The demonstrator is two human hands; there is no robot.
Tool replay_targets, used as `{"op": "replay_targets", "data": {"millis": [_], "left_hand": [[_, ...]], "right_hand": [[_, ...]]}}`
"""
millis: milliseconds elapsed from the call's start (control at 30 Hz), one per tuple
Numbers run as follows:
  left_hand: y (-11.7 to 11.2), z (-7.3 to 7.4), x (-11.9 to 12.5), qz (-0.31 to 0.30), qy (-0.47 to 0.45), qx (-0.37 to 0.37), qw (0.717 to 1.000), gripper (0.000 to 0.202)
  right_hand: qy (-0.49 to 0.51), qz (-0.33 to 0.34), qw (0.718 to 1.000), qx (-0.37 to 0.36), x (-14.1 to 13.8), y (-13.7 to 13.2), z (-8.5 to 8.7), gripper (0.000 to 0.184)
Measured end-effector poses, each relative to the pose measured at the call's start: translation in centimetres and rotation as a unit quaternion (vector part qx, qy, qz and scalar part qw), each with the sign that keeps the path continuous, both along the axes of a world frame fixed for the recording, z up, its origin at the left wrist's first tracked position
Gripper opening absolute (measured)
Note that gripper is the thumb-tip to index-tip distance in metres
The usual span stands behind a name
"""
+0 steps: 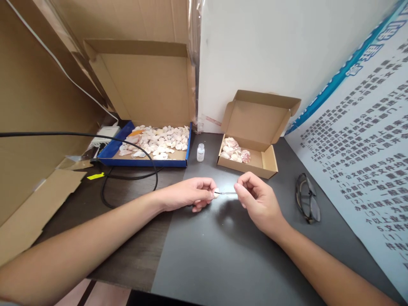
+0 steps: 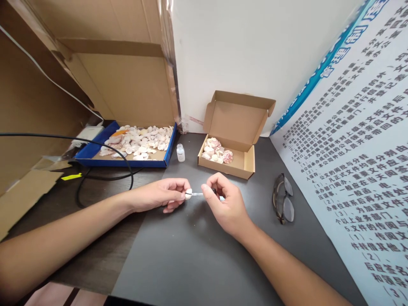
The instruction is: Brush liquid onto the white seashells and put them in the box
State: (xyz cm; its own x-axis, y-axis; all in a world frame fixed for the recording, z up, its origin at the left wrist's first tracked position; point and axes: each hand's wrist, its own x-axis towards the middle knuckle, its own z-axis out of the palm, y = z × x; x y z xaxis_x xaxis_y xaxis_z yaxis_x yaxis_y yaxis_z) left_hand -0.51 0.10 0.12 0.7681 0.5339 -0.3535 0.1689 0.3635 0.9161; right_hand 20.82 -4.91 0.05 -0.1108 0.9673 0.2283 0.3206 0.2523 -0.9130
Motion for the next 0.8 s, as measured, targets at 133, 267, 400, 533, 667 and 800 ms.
{"op": "replay_targets", "data": {"millis": [133, 267, 400, 533, 667, 800], "left_hand": [[-0.03, 0.01, -0.01, 0.0, 0.002, 0.003, 1.0, 0.025], [-0.03, -0.01, -0.03, -0.003, 0.003, 0.006, 1.0, 0.025], [-0.05, 0.07, 0.01, -0.002, 0.004, 0.004, 1.0, 0.026], [-0.07, 0.16, 0.07, 0.002, 0.007, 0.003, 1.0, 0.027], [-0.07, 0.14, 0.07, 0.001, 0.006, 0.004, 1.0, 0.027], [-0.07, 0.09, 0.04, 0.0, 0.003, 0.003, 1.0, 0.027]], "right_hand": [[-0.02, -0.013, 1.0, 0.0, -0.1, 0.17, -0.07, 0.022], [-0.062, -0.054, 0.996, 0.018, -0.2, 0.08, -0.13, 0.02], [-0.049, -0.041, 0.998, 0.026, -0.03, -0.07, -0.1, 0.02], [-0.018, -0.01, 1.0, 0.009, -0.03, 0.02, -0.09, 0.022], [-0.048, -0.038, 0.998, 0.014, -0.2, 0.06, -0.05, 0.021], [-0.061, -0.054, 0.996, 0.026, -0.05, -0.14, 0.02, 0.02]]}}
